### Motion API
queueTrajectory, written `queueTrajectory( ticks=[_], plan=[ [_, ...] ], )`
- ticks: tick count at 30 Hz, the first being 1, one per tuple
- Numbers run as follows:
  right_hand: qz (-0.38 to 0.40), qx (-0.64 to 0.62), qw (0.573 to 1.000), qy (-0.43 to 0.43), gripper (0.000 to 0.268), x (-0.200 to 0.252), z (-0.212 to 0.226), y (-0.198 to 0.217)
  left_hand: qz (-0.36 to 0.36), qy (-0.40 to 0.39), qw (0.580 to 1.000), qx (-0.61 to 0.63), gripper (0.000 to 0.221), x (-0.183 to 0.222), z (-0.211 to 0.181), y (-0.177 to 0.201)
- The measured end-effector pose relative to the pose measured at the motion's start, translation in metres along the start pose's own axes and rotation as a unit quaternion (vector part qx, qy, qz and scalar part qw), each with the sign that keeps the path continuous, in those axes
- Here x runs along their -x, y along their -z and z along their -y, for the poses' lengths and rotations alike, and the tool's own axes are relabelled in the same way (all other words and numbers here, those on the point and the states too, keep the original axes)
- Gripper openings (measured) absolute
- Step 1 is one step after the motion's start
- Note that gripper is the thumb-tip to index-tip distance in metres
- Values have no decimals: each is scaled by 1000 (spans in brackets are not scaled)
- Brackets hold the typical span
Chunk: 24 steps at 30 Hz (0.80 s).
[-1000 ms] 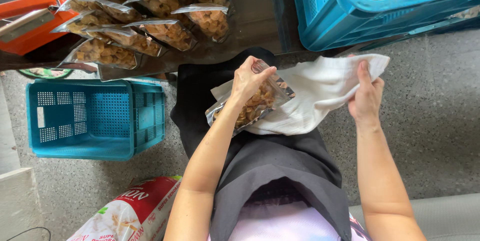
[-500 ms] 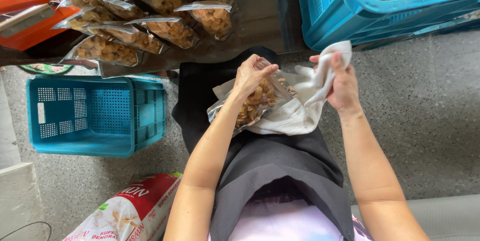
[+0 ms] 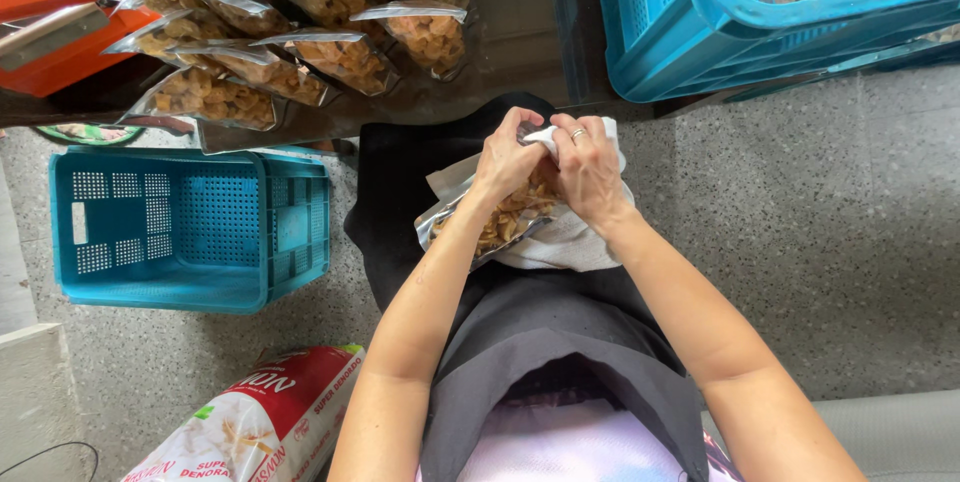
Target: The person sits on the floor and wipes the exterior of sealed snack packages with a white cloth. They pick up each package from a blue crate, wipe it, and place it on a metal table. The process is repeated for multiple packages.
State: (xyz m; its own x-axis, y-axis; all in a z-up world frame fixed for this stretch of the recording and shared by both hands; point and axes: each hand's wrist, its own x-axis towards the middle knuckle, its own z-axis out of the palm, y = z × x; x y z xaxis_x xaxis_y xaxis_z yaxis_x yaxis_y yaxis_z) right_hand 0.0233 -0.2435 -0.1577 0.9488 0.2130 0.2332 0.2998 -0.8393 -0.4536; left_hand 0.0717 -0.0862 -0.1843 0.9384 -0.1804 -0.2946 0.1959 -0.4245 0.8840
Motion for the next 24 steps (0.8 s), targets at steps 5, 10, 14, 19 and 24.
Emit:
queueTrajectory(
  ticks=[5,10,14,19,24],
  plan=[
    [-26,-119,992,-27,26,-7,-2,-2,51,30,990,129,43,7,-2,28],
    [48,-106,990,-82,31,-9,-2,-3,27,7,989,148,30,10,4,30],
    [48,-353,922,-155,24,-20,-9,-8,-12,0,998,68,27,10,9,25],
    [108,-477,854,-177,25,-34,-20,-6,-42,-22,997,61,26,10,9,21],
    [207,-318,886,-267,30,-31,-24,13,-66,-19,996,61,24,11,1,14]
  ],
)
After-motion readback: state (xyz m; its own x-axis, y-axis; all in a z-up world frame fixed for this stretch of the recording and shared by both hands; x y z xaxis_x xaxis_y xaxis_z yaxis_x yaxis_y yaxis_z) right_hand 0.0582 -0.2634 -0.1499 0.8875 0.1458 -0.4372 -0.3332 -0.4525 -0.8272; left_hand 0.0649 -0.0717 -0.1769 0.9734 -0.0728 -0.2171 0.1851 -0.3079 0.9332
